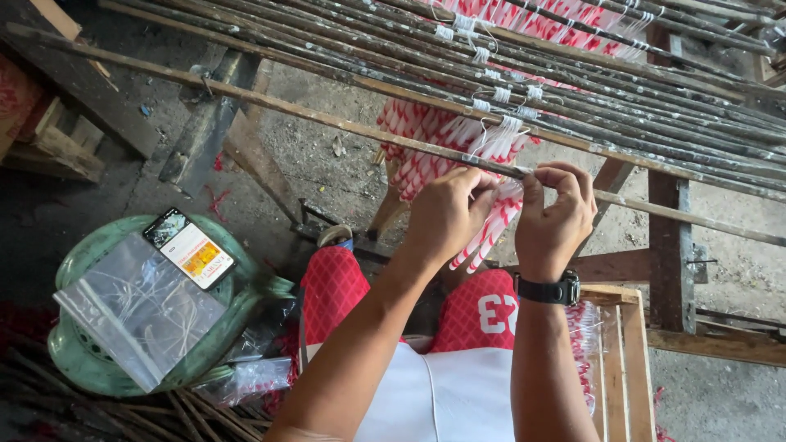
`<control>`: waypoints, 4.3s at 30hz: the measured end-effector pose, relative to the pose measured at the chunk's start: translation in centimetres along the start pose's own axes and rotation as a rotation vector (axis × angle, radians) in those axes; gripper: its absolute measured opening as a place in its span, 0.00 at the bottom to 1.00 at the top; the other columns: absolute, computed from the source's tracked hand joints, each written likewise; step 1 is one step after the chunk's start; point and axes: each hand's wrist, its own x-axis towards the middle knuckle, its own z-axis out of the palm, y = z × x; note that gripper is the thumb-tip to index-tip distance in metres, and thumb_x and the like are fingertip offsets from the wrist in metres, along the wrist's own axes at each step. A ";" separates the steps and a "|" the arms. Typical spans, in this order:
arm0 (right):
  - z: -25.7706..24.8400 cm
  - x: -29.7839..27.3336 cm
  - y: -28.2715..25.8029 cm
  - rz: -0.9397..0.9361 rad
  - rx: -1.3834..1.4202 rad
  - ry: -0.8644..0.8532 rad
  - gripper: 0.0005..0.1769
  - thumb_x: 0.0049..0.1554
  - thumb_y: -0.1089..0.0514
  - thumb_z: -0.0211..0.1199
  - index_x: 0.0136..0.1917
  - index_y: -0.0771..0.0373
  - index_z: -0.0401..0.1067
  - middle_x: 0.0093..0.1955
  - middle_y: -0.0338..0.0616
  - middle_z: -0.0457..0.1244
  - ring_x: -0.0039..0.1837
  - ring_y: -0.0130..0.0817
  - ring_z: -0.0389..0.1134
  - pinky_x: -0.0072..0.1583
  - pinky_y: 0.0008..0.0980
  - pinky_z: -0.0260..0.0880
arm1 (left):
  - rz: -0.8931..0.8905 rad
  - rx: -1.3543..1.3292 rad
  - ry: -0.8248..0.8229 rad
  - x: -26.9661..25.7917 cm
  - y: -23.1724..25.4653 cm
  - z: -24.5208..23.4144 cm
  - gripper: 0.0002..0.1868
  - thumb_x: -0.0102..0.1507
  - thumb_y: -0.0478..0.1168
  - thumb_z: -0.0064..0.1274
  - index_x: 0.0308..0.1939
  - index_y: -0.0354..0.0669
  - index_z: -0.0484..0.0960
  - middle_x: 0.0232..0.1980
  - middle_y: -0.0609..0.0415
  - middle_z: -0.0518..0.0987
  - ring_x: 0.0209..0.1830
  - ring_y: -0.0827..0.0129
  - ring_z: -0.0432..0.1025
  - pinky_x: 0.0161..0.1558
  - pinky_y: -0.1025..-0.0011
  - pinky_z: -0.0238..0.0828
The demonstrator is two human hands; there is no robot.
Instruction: Tying bundles of candle wicks onto a wooden frame using thin string in a workshop.
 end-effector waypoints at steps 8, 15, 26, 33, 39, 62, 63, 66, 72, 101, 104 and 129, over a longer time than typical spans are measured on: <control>0.1 0.1 0.5 0.008 0.013 0.000 0.05 0.51 0.58 0.61 0.37 0.59 0.67 0.42 0.37 0.60 0.46 0.41 0.62 0.49 0.41 0.60 | 0.049 0.092 0.043 0.2 0.4 0.9 0.07 0.53 0.41 0.48 0.34 0.48 0.76 0.28 0.55 0.74 0.32 0.62 0.73 0.34 0.65 0.71; 0.0 0.0 0.4 -0.019 0.080 0.025 0.06 0.51 0.56 0.61 0.36 0.60 0.67 0.42 0.39 0.60 0.47 0.42 0.62 0.50 0.40 0.59 | 0.023 0.159 0.019 0.6 1.0 1.8 0.06 0.55 0.42 0.45 0.34 0.49 0.75 0.29 0.54 0.75 0.32 0.59 0.73 0.34 0.60 0.71; -0.8 -0.3 0.6 -0.153 0.040 0.044 0.06 0.47 0.62 0.63 0.37 0.56 0.68 0.42 0.36 0.60 0.48 0.37 0.62 0.53 0.34 0.56 | 0.026 0.273 0.089 0.2 1.7 3.2 0.06 0.57 0.43 0.44 0.36 0.51 0.72 0.31 0.57 0.76 0.30 0.61 0.74 0.32 0.61 0.71; -3.3 3.3 4.1 -0.260 0.070 -0.119 0.08 0.54 0.69 0.53 0.49 0.69 0.67 0.51 0.52 0.55 0.54 0.51 0.58 0.52 0.42 0.60 | -0.019 0.133 0.109 -1.4 0.7 1.7 0.10 0.56 0.43 0.46 0.41 0.51 0.70 0.35 0.52 0.76 0.35 0.56 0.73 0.34 0.58 0.70; -2.4 4.7 5.1 -0.067 0.245 -0.471 0.06 0.49 0.58 0.62 0.39 0.62 0.71 0.44 0.44 0.63 0.48 0.42 0.64 0.44 0.29 0.67 | -0.064 0.224 0.030 -2.5 -1.6 -0.5 0.04 0.56 0.44 0.49 0.32 0.53 0.76 0.29 0.57 0.76 0.31 0.62 0.73 0.33 0.66 0.70; -9.6 7.8 1.9 -0.454 0.271 -0.291 0.06 0.56 0.59 0.54 0.38 0.61 0.68 0.40 0.41 0.60 0.43 0.40 0.62 0.45 0.32 0.59 | 0.486 0.426 0.029 3.6 9.4 0.9 0.05 0.54 0.42 0.48 0.27 0.48 0.69 0.26 0.55 0.67 0.25 0.55 0.71 0.26 0.62 0.68; -9.5 8.1 2.0 -0.366 0.451 -0.345 0.10 0.59 0.60 0.47 0.40 0.62 0.68 0.40 0.41 0.60 0.42 0.39 0.62 0.44 0.31 0.60 | 0.481 0.351 -0.027 3.7 9.3 0.6 0.05 0.54 0.42 0.46 0.27 0.47 0.69 0.26 0.54 0.68 0.26 0.52 0.71 0.27 0.60 0.68; -6.9 8.2 5.3 -0.337 0.589 -0.471 0.08 0.57 0.64 0.46 0.40 0.64 0.66 0.36 0.44 0.60 0.39 0.38 0.60 0.44 0.33 0.60 | 0.481 0.227 -0.093 4.3 8.3 0.7 0.05 0.54 0.39 0.46 0.26 0.46 0.67 0.25 0.53 0.67 0.28 0.50 0.70 0.28 0.60 0.68; -6.1 7.5 5.1 -0.279 0.631 -0.686 0.04 0.50 0.63 0.56 0.35 0.65 0.68 0.35 0.46 0.59 0.38 0.30 0.56 0.41 0.30 0.57 | 0.430 0.227 -0.109 5.2 8.3 0.8 0.04 0.55 0.39 0.46 0.25 0.47 0.70 0.26 0.54 0.70 0.28 0.55 0.72 0.31 0.64 0.70; -2.1 7.1 9.8 0.279 1.254 -0.319 0.11 0.53 0.60 0.56 0.44 0.71 0.69 0.34 0.46 0.57 0.34 0.19 0.50 0.38 0.18 0.54 | 0.365 0.069 -0.058 5.9 6.2 4.9 0.02 0.55 0.38 0.47 0.29 0.46 0.72 0.23 0.53 0.73 0.27 0.61 0.72 0.31 0.68 0.69; -1.8 7.0 10.1 0.274 1.263 -0.314 0.11 0.53 0.60 0.55 0.44 0.72 0.69 0.33 0.46 0.56 0.34 0.19 0.49 0.38 0.18 0.54 | 0.356 0.053 -0.049 6.0 6.0 5.1 0.01 0.55 0.38 0.47 0.29 0.46 0.72 0.22 0.54 0.72 0.26 0.63 0.71 0.30 0.69 0.68; -6.9 5.1 6.0 0.292 0.936 -0.049 0.12 0.59 0.59 0.47 0.41 0.69 0.67 0.28 0.41 0.51 0.31 0.23 0.51 0.33 0.19 0.52 | 0.665 0.374 0.383 4.5 6.9 6.3 0.04 0.59 0.39 0.40 0.29 0.50 0.69 0.23 0.64 0.67 0.22 0.68 0.69 0.30 0.74 0.66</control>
